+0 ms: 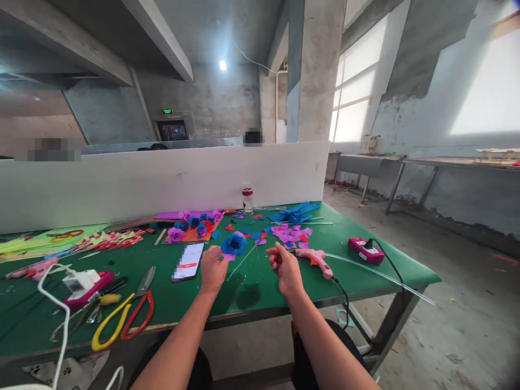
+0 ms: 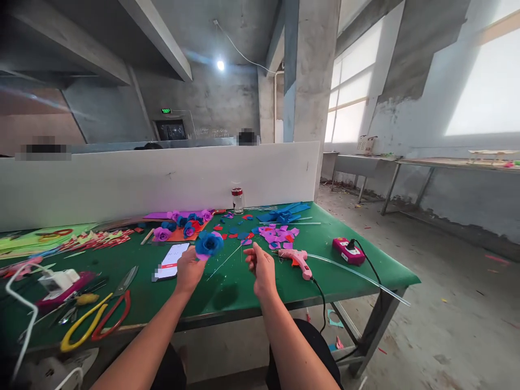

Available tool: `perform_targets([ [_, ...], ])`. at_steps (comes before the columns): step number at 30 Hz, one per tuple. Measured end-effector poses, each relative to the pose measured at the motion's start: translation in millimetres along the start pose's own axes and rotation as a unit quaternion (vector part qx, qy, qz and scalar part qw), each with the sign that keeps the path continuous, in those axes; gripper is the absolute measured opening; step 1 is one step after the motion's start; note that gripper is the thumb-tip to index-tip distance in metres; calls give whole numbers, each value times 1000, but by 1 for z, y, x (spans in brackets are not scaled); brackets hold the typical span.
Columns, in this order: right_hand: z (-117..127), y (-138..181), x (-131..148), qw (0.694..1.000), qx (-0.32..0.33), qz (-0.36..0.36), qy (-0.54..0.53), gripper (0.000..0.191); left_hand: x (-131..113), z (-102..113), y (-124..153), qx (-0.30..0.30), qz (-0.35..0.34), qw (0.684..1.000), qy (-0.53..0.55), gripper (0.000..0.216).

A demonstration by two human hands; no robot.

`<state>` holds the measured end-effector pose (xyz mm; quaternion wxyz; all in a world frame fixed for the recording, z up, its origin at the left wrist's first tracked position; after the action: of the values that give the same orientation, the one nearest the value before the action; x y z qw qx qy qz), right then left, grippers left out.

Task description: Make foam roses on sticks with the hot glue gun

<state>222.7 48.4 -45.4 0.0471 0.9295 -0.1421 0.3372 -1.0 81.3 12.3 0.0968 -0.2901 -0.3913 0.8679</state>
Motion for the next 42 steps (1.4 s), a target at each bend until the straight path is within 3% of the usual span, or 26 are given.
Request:
perform_targets([
  [5, -12, 7, -13, 999, 29, -20, 29, 41, 5, -13, 5, 31, 29, 997, 63, 6],
  [11, -19, 8, -16, 997, 44, -24, 50, 44, 11, -30, 10, 97, 112, 975, 164, 12],
  [15, -20, 6, -14, 996, 55, -10, 72, 43, 8, -39, 16, 141, 169, 944, 245, 22],
  [23, -26, 0, -4, 974, 91, 86, 191, 38, -1, -47, 28, 204, 251, 874, 362, 34],
  [27, -27, -5, -2, 961, 100, 127, 222, 34, -4, -52, 31, 234, 265, 850, 390, 38],
  [33, -22, -15, -9, 957, 98, 128, 241, 28, -12, -56, 36, 272, 262, 832, 406, 37],
  [42, -27, -15, -20, 983, 94, 26, 154, 36, -25, -55, 38, 284, 240, 844, 386, 32],
])
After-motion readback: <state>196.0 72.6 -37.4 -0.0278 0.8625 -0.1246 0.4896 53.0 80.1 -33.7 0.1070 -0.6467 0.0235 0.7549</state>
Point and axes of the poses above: each hand's wrist, its own y-axis away from the middle knuckle, its own z-axis out of the back of the hand, x = y × z, the point moved 7 cm from there along -y, towards the middle knuckle, and after that the axes turned 12 degrees about -y, right-handed, at the moved point
